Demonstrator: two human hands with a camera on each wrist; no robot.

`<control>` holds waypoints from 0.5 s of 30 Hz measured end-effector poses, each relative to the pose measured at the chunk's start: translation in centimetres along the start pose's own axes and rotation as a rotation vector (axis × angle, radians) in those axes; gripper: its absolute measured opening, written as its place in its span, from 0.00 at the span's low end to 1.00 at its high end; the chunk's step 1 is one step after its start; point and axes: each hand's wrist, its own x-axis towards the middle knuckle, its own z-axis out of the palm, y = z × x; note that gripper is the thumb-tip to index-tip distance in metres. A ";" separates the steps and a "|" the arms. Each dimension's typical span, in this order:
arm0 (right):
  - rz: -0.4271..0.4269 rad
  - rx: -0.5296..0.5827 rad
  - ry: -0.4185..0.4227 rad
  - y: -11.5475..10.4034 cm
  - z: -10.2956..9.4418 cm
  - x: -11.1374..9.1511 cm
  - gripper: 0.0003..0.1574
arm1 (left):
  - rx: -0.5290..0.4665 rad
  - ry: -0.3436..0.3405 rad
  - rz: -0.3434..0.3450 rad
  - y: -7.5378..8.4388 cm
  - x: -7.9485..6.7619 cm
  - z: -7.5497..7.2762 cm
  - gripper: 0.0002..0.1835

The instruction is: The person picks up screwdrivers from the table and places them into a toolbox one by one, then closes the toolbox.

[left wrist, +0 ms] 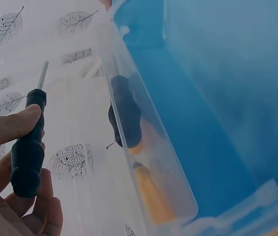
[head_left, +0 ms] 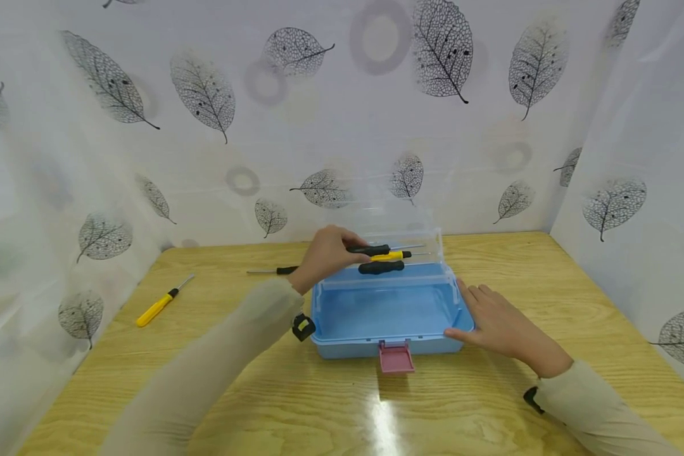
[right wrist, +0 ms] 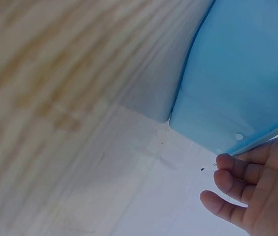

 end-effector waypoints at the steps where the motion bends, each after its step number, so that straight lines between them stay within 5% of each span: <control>1: 0.001 0.001 -0.001 0.0 0.0 0.0 0.63 | -0.009 -0.001 0.005 0.1 0.1 0.2 0.13; 15: -0.018 0.000 0.018 -0.1 -0.3 0.0 0.63 | -0.043 -0.038 0.022 1.2 1.0 2.1 0.11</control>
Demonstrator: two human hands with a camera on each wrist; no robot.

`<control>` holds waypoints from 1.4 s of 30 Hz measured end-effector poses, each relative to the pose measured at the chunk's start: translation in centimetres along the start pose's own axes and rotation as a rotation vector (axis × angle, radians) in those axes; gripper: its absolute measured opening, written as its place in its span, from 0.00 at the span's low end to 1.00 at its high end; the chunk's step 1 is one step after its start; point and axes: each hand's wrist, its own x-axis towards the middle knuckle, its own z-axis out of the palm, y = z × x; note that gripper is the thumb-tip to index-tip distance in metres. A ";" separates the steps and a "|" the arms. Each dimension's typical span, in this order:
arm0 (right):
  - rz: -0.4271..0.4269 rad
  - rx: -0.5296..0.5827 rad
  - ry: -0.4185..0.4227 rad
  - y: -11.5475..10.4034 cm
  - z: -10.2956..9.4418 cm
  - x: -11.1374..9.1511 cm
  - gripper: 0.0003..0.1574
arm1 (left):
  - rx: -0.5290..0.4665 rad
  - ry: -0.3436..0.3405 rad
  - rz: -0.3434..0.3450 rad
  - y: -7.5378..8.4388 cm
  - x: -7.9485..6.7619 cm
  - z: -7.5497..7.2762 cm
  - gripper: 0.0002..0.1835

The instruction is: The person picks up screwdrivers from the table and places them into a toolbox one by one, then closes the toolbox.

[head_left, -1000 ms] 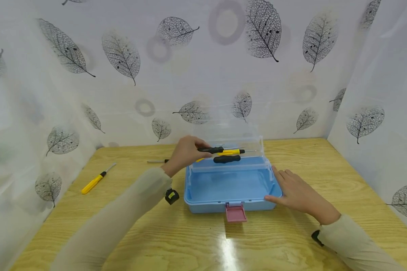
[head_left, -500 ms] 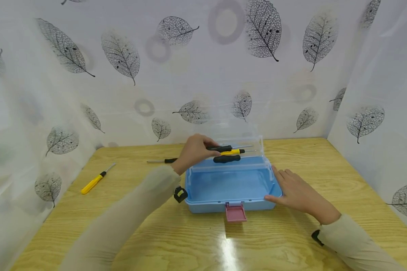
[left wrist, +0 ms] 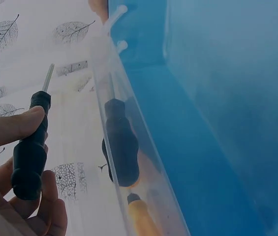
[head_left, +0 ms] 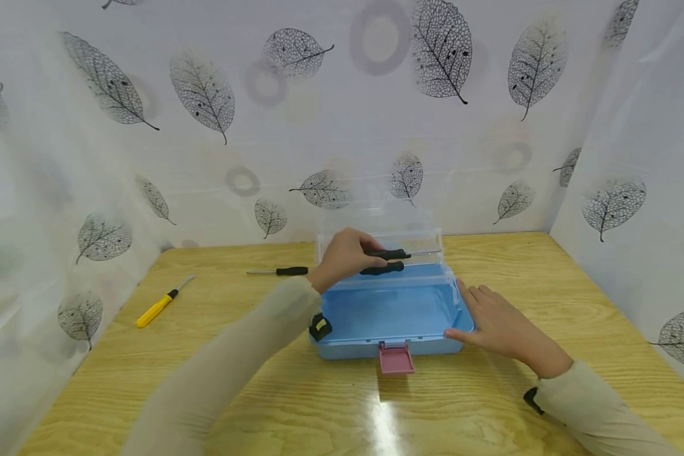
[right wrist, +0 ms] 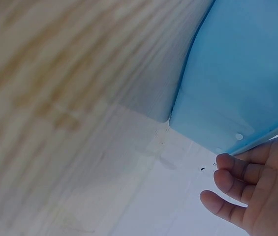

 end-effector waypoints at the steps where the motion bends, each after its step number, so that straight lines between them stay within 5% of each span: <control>1: -0.001 0.000 0.001 0.0 0.0 0.0 0.63 | 0.007 -0.004 -0.003 0.0 0.1 0.2 0.11; 42: 0.003 0.002 0.001 0.1 0.3 0.0 0.63 | 0.221 -0.040 -0.046 0.0 0.9 2.9 0.11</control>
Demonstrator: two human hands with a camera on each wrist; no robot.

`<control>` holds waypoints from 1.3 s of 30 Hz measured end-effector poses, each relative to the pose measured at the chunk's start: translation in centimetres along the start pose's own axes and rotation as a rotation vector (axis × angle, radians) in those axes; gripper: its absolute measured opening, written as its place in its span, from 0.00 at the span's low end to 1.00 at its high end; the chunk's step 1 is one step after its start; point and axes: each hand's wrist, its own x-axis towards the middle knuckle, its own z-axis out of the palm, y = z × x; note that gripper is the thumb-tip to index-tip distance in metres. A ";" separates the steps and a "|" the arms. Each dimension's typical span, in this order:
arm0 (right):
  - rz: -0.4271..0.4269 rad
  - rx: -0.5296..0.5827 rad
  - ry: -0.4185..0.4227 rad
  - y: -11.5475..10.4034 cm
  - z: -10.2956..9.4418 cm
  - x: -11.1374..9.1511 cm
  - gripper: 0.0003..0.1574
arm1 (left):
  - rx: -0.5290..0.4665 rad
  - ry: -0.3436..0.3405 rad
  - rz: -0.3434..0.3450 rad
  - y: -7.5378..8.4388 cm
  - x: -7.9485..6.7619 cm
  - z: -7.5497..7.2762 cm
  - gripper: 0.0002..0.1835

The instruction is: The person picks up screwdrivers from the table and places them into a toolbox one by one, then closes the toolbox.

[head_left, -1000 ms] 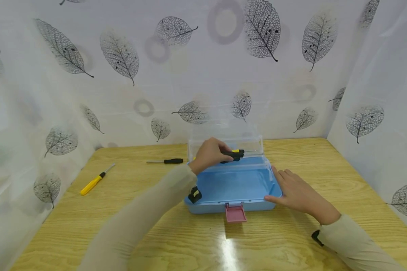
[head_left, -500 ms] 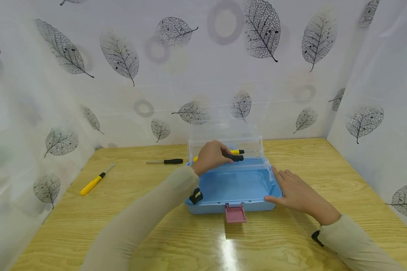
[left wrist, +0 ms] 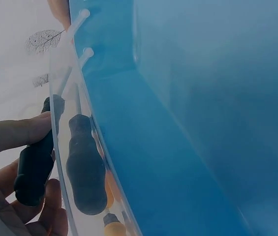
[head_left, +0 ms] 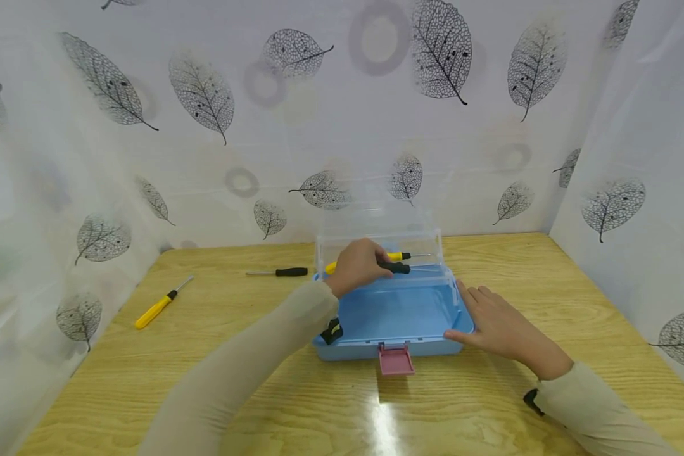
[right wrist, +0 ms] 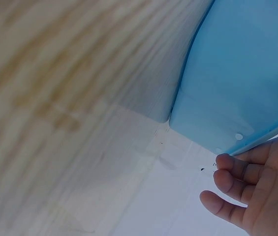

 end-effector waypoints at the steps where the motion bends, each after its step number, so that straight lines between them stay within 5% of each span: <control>1: -0.004 -0.003 0.005 0.0 0.0 0.0 0.63 | 0.006 -0.002 0.001 0.1 0.0 0.0 0.11; 39: -0.014 -0.020 0.032 0.0 -0.1 0.0 0.63 | 0.231 -0.086 0.051 0.8 0.2 -0.7 0.11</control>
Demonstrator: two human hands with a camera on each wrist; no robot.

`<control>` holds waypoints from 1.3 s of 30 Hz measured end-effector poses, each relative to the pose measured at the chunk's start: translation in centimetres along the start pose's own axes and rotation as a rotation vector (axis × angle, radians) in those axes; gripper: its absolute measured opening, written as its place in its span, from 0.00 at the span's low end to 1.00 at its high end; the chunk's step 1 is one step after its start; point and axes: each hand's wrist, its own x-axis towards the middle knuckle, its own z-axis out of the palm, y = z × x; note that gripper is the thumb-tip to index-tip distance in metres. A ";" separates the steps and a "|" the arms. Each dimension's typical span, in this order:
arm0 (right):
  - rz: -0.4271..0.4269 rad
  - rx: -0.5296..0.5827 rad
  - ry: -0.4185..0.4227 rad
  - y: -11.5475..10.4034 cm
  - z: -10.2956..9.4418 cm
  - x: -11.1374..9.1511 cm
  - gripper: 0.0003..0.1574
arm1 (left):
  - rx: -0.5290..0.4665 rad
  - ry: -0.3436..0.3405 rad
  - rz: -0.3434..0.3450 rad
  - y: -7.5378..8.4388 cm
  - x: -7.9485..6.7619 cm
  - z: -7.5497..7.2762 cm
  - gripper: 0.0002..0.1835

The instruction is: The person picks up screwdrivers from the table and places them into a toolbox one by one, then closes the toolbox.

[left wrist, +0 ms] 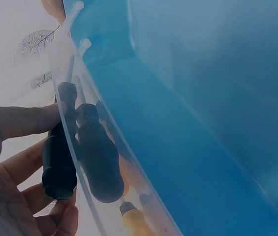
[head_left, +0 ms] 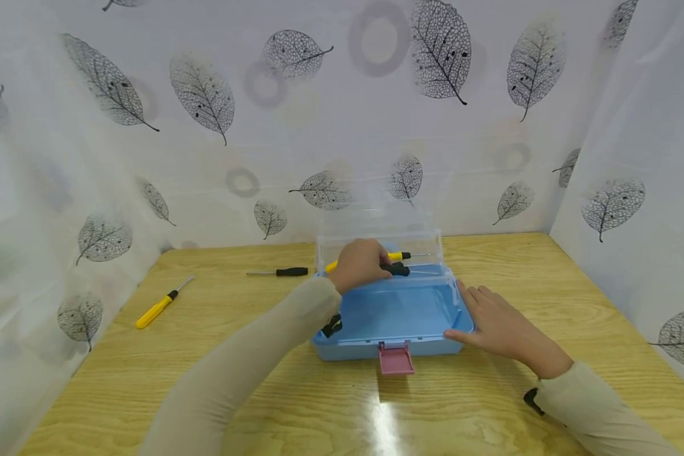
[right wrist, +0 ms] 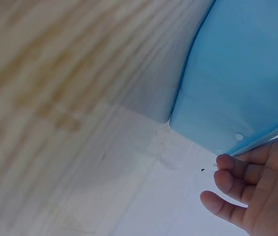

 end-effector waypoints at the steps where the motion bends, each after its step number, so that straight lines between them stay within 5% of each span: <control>1: -0.002 0.000 0.001 0.0 0.0 0.0 0.63 | 0.005 -0.005 0.002 0.0 0.1 0.0 0.11; 24: 0.002 -0.003 -0.001 -0.2 -0.1 0.1 0.64 | 0.106 -0.047 0.058 -0.3 0.4 0.1 0.06; 39: 0.007 -0.005 -0.001 -0.2 0.0 0.1 0.64 | 0.083 -0.044 0.068 -0.3 0.2 0.1 0.05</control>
